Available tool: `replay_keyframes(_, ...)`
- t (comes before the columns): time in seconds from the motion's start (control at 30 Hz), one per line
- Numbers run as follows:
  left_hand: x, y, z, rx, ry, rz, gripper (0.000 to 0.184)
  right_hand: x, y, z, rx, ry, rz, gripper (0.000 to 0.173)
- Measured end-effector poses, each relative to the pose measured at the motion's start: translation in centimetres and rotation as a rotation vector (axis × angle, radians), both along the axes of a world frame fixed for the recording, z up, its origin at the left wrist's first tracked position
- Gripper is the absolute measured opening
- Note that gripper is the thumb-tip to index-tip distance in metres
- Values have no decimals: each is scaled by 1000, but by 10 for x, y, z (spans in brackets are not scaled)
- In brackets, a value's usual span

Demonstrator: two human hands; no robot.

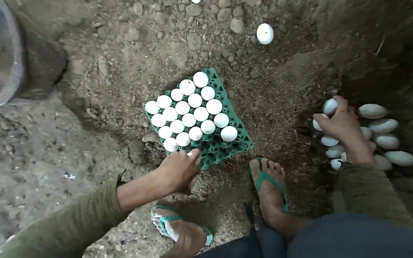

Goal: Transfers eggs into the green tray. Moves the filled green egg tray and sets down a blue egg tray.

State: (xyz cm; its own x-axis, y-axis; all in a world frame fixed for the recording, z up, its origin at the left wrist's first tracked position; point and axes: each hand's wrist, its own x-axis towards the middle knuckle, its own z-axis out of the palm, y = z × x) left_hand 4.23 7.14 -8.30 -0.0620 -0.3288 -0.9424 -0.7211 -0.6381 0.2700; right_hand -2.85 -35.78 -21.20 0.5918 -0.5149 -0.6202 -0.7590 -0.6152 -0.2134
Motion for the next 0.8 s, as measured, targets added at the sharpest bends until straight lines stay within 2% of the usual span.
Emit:
replay_keyframes(0.1,13,-8,-7,-175,-76,22,38,2,0,-2,-15,19,11,84)
replay_keyframes(0.23,22,-26,-20,-310,-117,12,29,-1,-3,-2,-9,21,25,82)
replay_keyframes(0.4,29,-43,-30,-226,-58,-42,36,-8,-5,0,17,3,31,78)
replay_keyframes(0.8,24,-45,-29,-160,-43,-47,32,-9,-9,0,26,26,30,74)
